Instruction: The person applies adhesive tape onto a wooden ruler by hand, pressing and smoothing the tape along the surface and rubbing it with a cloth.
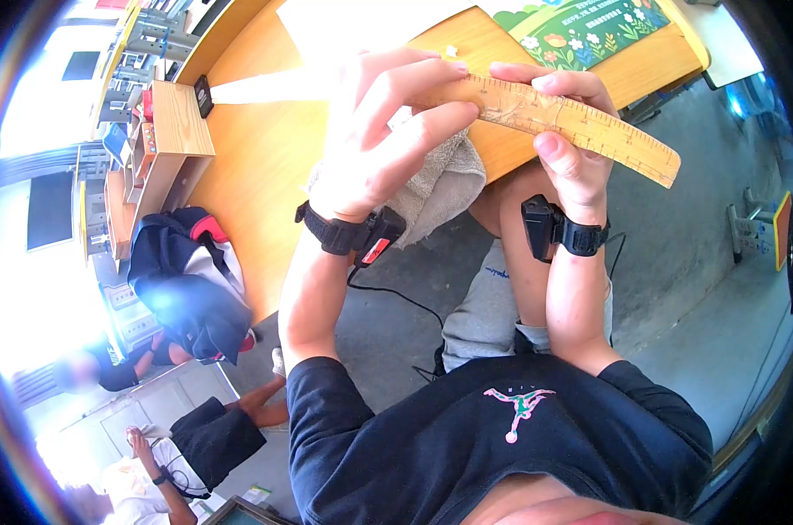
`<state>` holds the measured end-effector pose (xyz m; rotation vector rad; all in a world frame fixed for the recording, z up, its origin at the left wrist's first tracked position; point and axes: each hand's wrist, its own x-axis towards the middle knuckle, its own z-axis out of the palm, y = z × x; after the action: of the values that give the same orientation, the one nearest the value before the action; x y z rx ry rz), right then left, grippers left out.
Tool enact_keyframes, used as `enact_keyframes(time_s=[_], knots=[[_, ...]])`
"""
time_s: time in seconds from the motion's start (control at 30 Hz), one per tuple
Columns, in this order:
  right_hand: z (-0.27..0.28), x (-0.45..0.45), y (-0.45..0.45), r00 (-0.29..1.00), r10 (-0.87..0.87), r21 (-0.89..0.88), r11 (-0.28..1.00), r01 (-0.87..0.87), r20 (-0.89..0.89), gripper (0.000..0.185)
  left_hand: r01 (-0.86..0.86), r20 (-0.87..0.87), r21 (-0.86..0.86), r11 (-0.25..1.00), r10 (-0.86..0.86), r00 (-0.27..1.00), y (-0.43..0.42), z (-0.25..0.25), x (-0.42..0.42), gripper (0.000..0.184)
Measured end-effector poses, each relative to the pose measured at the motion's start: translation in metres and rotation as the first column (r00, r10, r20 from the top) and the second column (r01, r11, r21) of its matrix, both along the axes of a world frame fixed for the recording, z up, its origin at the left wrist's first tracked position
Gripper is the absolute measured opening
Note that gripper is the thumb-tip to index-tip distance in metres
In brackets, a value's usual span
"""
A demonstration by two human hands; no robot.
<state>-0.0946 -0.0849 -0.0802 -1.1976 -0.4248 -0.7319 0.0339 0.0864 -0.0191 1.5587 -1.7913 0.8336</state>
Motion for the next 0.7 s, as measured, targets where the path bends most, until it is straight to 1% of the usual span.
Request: enact_keyframes(time_s=[0.03, 0.1, 0.17, 0.2, 0.27, 0.33, 0.4, 0.43, 0.5, 0.57, 0.63, 0.7], knots=[[0.001, 0.001, 0.001, 1.000, 0.001, 0.000, 1.000, -0.001, 0.000, 0.043, 0.006, -0.004, 0.002, 1.000, -0.006, 1.000, -0.001, 0.000, 0.000, 0.034], [0.002, 0.003, 0.003, 0.997, 0.019, 0.043, 0.999, -0.022, 0.079, 0.034, 0.009, -0.007, 0.004, 1.000, -0.009, 1.000, -0.002, -0.001, 0.001, 0.036], [0.002, 0.003, 0.003, 0.997, 0.015, 0.035, 0.999, -0.017, 0.071, 0.035, 0.026, -0.062, 0.014, 1.000, -0.025, 0.998, -0.003, -0.003, 0.001, 0.041], [0.002, 0.003, 0.003, 0.998, 0.008, 0.028, 1.000, -0.010, 0.063, 0.036, 0.025, -0.062, 0.014, 1.000, -0.024, 0.998, -0.003, -0.002, 0.000, 0.041], [0.002, 0.003, 0.003, 0.998, 0.022, 0.028, 0.999, -0.023, 0.063, 0.036, 0.042, -0.124, 0.056, 0.998, -0.035, 0.992, -0.002, 0.000, -0.002, 0.045], [0.002, 0.002, 0.005, 0.997, 0.032, 0.027, 0.999, -0.034, 0.065, 0.036, 0.048, -0.128, 0.068, 0.997, -0.039, 0.991, -0.001, -0.001, -0.002, 0.046], [0.003, 0.002, 0.004, 0.998, 0.015, -0.026, 1.000, -0.014, 0.060, 0.037, 0.052, -0.133, 0.081, 0.995, -0.041, 0.990, -0.002, -0.004, -0.001, 0.047], [0.002, 0.002, 0.005, 0.998, 0.016, -0.026, 1.000, -0.015, 0.060, 0.037, 0.066, -0.133, 0.073, 0.995, -0.056, 0.990, -0.004, -0.006, -0.001, 0.046], [0.000, -0.002, 0.009, 1.000, -0.005, 0.013, 1.000, 0.005, 0.009, 0.041, 0.080, -0.133, 0.066, 0.995, -0.071, 0.989, -0.005, -0.007, -0.001, 0.045], [0.001, -0.001, 0.010, 1.000, -0.009, 0.013, 1.000, 0.008, 0.011, 0.043, 0.113, -0.172, 0.077, 0.991, -0.098, 0.980, -0.005, -0.008, 0.000, 0.048], [-0.002, -0.002, 0.009, 1.000, -0.012, 0.013, 1.000, 0.012, 0.012, 0.046, 0.120, -0.171, 0.074, 0.990, -0.106, 0.980, -0.005, -0.010, -0.001, 0.049], [-0.010, -0.003, 0.007, 0.994, -0.081, -0.008, 0.997, 0.081, -0.069, 0.046, 0.127, -0.168, 0.070, 0.989, -0.114, 0.979, -0.004, -0.010, -0.004, 0.050]])
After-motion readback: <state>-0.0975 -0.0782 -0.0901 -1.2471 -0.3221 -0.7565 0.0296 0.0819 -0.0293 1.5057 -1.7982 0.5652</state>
